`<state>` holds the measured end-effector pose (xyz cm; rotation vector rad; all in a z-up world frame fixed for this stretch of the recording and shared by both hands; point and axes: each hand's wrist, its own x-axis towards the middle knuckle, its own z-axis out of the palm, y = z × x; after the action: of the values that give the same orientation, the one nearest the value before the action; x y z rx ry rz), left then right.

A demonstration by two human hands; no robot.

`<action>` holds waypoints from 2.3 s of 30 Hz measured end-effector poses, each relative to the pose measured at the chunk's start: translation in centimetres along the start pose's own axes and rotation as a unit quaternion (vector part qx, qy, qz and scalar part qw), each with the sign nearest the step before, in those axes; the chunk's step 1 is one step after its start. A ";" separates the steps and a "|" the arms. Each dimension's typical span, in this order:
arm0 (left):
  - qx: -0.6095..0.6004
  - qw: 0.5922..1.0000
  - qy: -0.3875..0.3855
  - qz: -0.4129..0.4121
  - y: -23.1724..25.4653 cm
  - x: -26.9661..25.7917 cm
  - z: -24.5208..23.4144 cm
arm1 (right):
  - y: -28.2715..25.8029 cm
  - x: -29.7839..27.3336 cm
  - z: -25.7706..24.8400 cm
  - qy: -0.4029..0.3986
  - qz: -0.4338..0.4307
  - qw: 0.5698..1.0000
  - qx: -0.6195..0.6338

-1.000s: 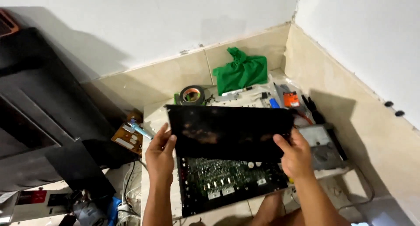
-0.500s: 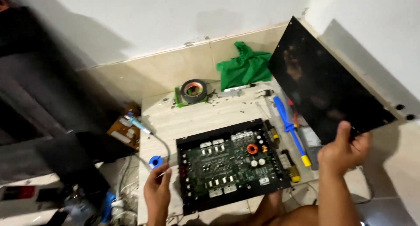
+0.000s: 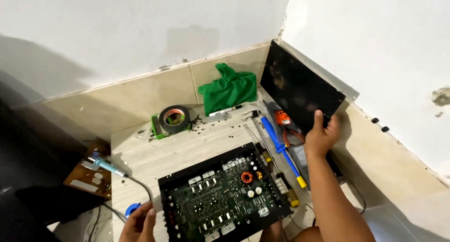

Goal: Unscrewing the back cover of a car amplifier and removing it to inspect the internal circuit board.

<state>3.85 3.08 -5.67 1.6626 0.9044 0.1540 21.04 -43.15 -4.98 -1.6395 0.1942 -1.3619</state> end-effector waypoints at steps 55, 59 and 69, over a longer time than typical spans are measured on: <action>0.064 0.971 -0.117 0.198 -5.1 0.8 -1.1 | -6.0 -5.1 -9.8 -0.350 0.170 0.898 -0.202; 0.086 0.964 -0.107 0.226 -5.7 0.0 -0.8 | -4.2 -10.4 -11.9 -0.380 0.051 0.887 -0.258; 0.042 0.974 -0.097 0.200 -6.5 -1.7 -1.1 | -2.6 -13.1 -11.0 -0.376 -0.141 0.902 -0.161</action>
<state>-0.98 3.00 -10.48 1.8888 0.4268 0.2255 6.06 -39.48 -12.88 -2.4297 -0.3066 -0.8212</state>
